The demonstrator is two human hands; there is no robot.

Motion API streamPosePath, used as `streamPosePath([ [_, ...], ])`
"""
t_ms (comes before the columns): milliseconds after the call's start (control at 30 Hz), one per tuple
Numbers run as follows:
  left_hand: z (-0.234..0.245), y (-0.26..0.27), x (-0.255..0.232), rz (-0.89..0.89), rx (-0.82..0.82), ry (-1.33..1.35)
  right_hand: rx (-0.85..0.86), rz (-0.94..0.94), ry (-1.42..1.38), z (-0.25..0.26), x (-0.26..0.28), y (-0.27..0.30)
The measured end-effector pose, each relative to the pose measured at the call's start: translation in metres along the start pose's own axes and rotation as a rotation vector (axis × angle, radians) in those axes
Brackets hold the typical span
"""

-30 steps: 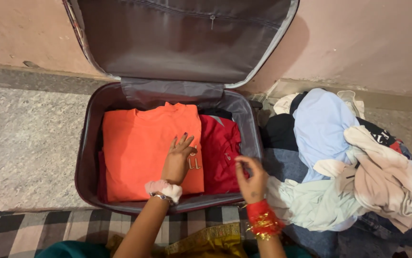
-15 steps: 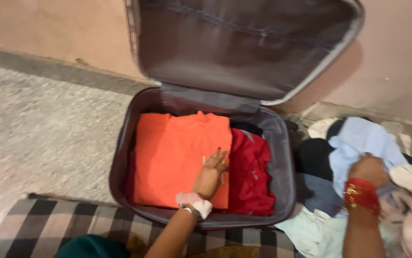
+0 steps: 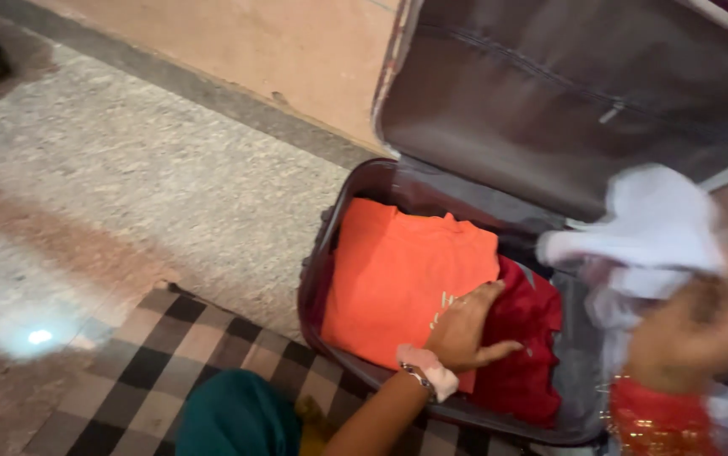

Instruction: The person folds and places several garments into an open suitcase. They handle an orange t-shirt, a light blue button-up shirt, and a black graphic t-shirt, arranging them neatly inside the luggage.

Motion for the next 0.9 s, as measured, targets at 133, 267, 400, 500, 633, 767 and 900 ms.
streamPosePath([
  [133, 0.047, 0.004, 0.001, 0.125, -0.174, 0.314, 0.797, -0.171, -0.649, -0.145, 0.152, 0.027],
  [267, 0.125, 0.016, 0.062, 0.469, -0.422, 0.619, 0.964, 0.118, -0.627, -0.152, 0.222, 0.057],
  [400, 0.180, 0.028, 0.121, 0.698, -0.463, 0.886, 0.864, 0.203, -0.182, -0.110, 0.191, 0.099],
  [500, 0.179, 0.042, 0.141, 0.783, -0.420, 0.977, 0.933, 0.184, -0.011, -0.084, 0.147, 0.141],
  [633, 0.171, 0.054, 0.144, 0.806, -0.384, 1.001, 0.869, -0.056, -0.024, -0.077, 0.096, 0.151],
  [767, 0.205, 0.041, 0.124, 0.538, -0.302, 0.674, 0.603, -0.173, -0.170, -0.101, 0.106, 0.095],
  [900, 0.199, 0.042, 0.076, 0.219, -0.064, 0.211, 0.400, -0.070, -0.319, -0.162, 0.177, 0.020],
])
Point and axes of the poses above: each hand's wrist, its own y-axis away from the middle knuckle, its own z-axis out of the back of the hand, x = y × z, the point moved 5 cm from there along -y, towards the middle knuckle, and after that the axes turned 9 degrees about z, right-handed, at the moved point
